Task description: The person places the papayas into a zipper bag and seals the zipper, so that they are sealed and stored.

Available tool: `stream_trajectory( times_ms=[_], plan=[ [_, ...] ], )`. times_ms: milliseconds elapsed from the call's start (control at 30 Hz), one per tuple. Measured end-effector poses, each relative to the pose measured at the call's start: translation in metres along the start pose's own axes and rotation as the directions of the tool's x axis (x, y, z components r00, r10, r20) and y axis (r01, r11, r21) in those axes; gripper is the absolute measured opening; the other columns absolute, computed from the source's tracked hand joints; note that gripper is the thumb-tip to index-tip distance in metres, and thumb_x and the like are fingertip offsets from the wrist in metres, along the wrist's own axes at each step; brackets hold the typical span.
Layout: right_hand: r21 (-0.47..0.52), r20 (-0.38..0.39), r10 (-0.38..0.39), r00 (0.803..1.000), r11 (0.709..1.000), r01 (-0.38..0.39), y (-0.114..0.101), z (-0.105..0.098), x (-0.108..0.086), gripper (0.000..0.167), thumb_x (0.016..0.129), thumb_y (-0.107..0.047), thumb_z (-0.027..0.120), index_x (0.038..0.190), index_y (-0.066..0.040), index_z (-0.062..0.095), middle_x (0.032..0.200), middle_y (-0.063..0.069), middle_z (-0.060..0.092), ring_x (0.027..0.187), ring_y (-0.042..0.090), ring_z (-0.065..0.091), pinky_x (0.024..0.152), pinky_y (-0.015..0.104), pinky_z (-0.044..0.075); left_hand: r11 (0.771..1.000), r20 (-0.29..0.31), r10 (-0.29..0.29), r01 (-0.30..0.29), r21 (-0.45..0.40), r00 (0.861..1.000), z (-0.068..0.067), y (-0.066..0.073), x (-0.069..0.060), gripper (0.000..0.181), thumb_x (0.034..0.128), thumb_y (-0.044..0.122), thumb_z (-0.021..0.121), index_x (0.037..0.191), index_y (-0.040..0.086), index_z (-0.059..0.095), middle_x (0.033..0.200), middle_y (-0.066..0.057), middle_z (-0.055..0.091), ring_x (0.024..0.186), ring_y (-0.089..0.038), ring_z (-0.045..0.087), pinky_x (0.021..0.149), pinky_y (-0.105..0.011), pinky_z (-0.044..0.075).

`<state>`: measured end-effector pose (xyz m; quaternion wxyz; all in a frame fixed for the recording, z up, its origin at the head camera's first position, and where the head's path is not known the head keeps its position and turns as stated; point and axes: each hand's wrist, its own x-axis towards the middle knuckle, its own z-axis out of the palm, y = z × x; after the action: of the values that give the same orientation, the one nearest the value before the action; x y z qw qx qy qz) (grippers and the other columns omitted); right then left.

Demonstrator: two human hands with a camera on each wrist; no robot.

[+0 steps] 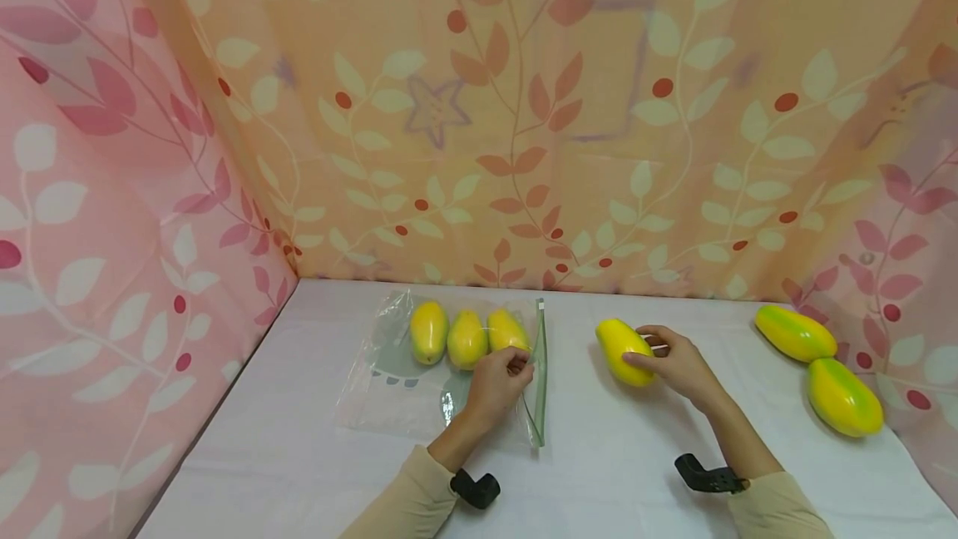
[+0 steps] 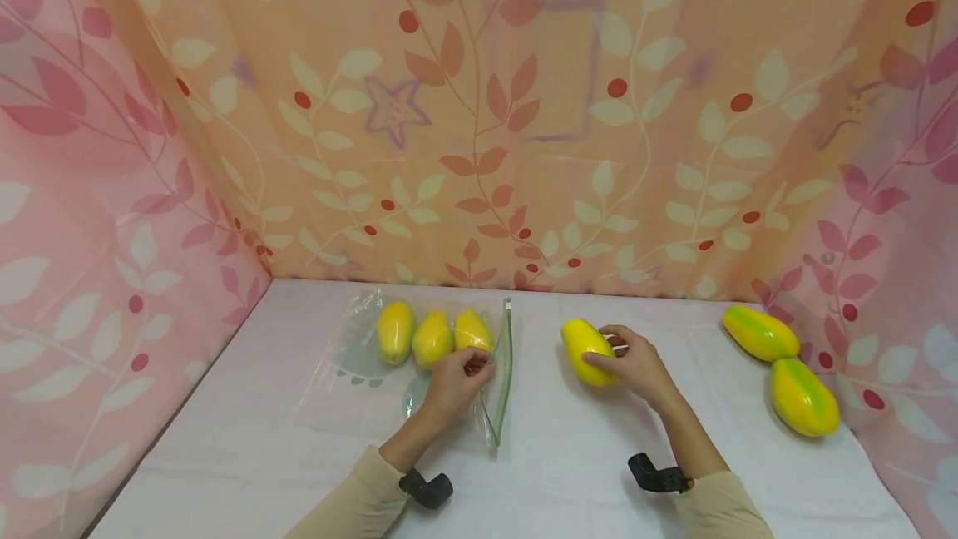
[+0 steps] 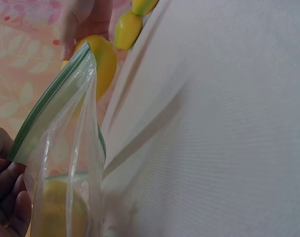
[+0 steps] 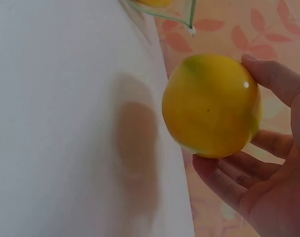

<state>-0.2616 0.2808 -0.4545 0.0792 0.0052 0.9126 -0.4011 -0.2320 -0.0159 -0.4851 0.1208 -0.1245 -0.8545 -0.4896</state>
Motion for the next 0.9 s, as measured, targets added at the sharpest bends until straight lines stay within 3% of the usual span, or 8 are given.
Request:
stream_trajectory(
  times_ms=[900],
  plan=[
    [0.052, 0.072, -0.073, 0.995, 0.996, 0.069, -0.027, 0.04, 0.012, 0.075, 0.078, -0.053, 0.075, 0.136, -0.01, 0.052, 0.131, 0.018, 0.056, 0.111, 0.03, 0.056, 0.092, 0.043, 0.053, 1.0, 0.019, 0.009, -0.009, 0.003, 1.0, -0.001, 0.002, 0.003, 0.012, 0.0839, 0.009, 0.071, 0.094, 0.003, 0.073, 0.082, -0.005, 0.071, 0.072, -0.009, 0.06, 0.067, -0.018, 0.052]
  ],
)
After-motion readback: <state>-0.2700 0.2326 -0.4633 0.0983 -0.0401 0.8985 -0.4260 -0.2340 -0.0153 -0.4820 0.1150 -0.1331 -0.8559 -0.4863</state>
